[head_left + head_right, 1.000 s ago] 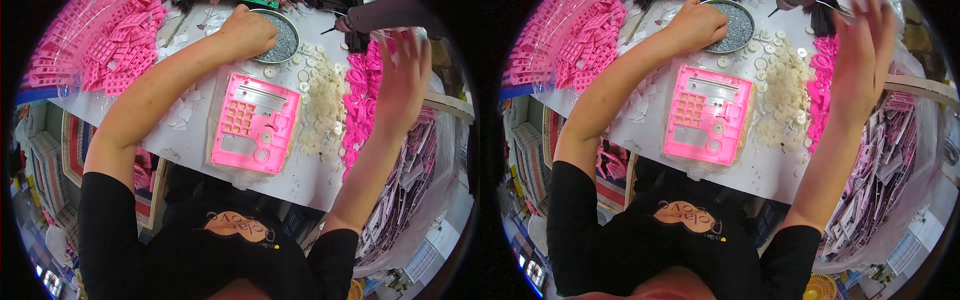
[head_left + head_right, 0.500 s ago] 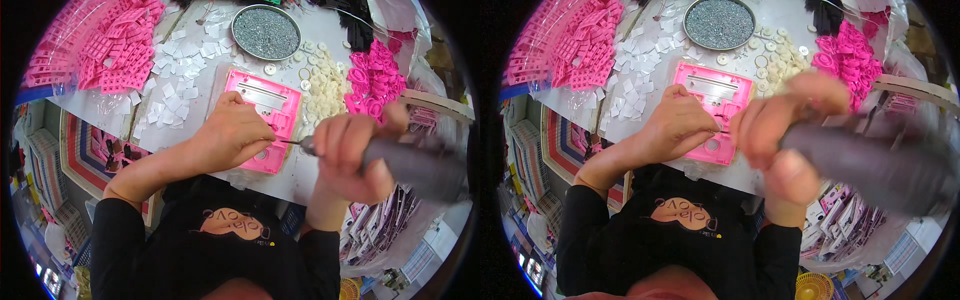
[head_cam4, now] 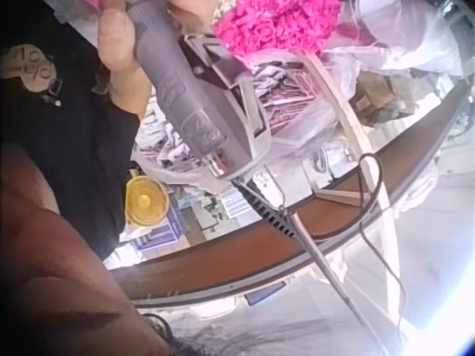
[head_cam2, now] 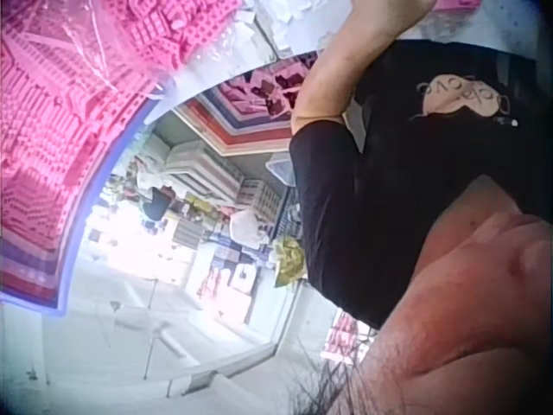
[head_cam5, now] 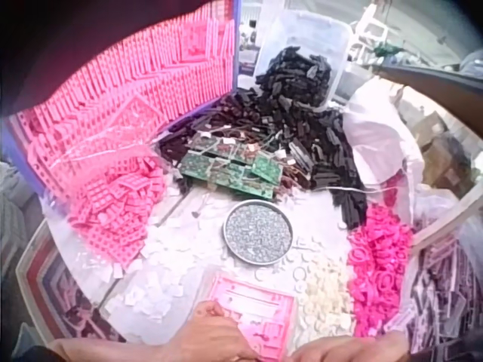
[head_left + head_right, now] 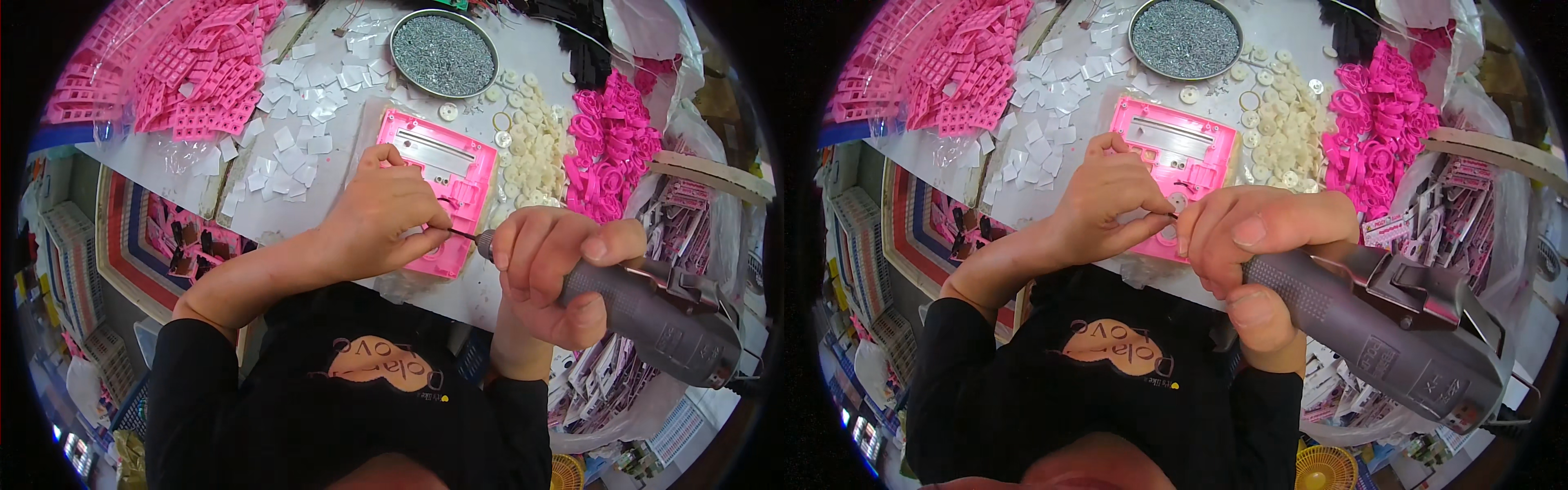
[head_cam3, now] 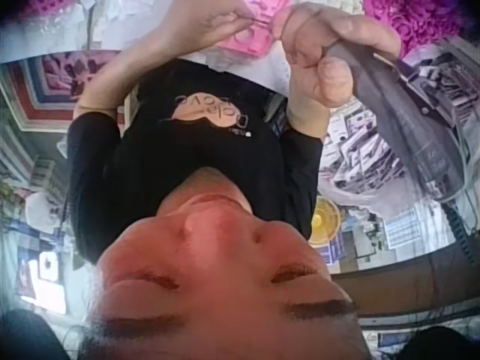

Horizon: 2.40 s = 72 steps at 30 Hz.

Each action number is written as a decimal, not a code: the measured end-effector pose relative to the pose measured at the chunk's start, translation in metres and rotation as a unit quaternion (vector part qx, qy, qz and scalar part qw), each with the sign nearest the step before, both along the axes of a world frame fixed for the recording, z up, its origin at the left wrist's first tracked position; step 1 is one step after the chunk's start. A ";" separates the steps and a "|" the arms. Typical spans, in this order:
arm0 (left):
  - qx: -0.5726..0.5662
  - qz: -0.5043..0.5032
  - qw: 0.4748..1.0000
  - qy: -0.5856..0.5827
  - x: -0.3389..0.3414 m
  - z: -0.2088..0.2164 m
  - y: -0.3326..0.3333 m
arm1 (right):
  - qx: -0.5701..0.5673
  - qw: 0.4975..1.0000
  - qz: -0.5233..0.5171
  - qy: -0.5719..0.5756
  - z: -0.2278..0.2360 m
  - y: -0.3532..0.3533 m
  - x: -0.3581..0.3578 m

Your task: Assembling the internal electronic and mechanical components of a pink toy piggy bank using a hot glue gun.

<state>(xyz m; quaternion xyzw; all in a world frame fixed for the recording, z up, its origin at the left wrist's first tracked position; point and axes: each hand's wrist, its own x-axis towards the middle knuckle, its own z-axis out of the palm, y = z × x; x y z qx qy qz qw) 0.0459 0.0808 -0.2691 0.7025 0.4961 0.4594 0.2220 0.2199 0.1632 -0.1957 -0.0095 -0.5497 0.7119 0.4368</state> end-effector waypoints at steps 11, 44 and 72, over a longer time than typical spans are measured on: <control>0.021 0.024 0.998 0.047 0.006 -0.001 -0.002 | -0.015 1.000 -0.019 0.008 -0.004 -0.002 0.003; 0.109 0.247 0.941 0.203 -0.146 0.028 0.022 | 0.031 0.990 -0.116 -0.072 -0.004 0.033 0.026; 0.013 0.053 0.998 0.000 -0.049 0.044 -0.048 | -0.091 0.931 -0.085 -0.342 -0.048 -0.011 -0.027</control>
